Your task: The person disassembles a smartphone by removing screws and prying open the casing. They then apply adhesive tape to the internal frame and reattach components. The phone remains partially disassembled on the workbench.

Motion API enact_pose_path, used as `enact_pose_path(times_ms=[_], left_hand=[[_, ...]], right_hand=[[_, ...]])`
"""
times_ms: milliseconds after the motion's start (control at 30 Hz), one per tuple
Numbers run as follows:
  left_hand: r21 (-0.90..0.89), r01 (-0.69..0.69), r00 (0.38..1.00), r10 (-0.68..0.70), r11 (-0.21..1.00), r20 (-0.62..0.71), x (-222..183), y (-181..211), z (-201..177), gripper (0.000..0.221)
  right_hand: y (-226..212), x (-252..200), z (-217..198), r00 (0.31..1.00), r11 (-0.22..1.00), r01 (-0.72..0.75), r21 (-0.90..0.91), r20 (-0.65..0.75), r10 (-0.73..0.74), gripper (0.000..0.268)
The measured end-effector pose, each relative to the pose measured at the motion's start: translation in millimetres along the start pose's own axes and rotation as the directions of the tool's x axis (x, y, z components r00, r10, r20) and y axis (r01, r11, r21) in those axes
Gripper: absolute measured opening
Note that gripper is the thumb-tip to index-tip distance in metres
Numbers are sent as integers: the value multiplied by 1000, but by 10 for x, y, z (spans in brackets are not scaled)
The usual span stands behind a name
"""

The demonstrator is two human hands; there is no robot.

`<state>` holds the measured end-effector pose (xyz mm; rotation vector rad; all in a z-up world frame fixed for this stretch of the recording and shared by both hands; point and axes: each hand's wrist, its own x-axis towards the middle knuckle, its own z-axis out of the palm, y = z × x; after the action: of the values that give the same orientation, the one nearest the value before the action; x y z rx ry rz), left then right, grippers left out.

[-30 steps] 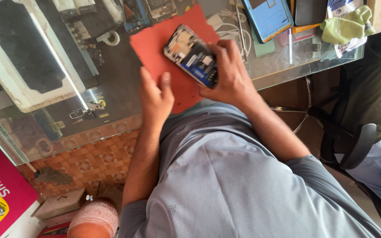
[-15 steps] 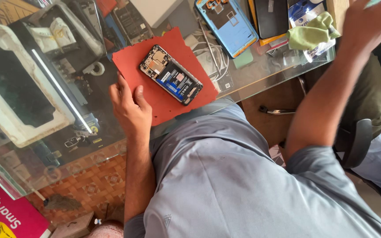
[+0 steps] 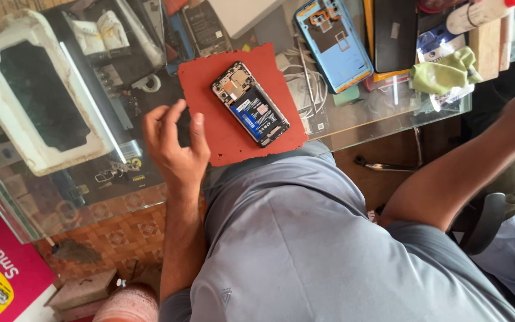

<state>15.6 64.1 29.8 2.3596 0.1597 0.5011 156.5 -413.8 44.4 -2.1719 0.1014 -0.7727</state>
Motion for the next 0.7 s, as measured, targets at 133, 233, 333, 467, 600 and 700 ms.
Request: enact_pose_path(times_ms=[133, 233, 333, 467, 600, 700], left_hand=[[-338, -116, 986, 149, 934, 73, 77, 362, -79, 45], [-469, -219, 943, 309, 855, 123, 121, 592, -119, 50], [-367, -234, 913, 333, 900, 235, 69, 601, -125, 38], [-411, -156, 961, 233, 898, 146, -10, 426, -74, 28], [-745, 209, 972, -50, 634, 230, -31, 367, -7, 25], [-706, 193, 966, -8, 681, 257, 62, 406, -61, 27]], right_hand=[[-1206, -834, 254, 845, 832, -292, 472, 535, -8, 17], [-1663, -1132, 613, 527, 733, -519, 440, 840, -131, 17], [-1767, -1221, 853, 291, 688, -641, 340, 937, -192, 21], [-1800, -1221, 921, 240, 487, -787, 379, 915, -324, 24], [-1850, -1144, 948, 348, 356, -771, 529, 817, -459, 20], [-1848, -1156, 956, 399, 374, -717, 588, 786, -471, 18]])
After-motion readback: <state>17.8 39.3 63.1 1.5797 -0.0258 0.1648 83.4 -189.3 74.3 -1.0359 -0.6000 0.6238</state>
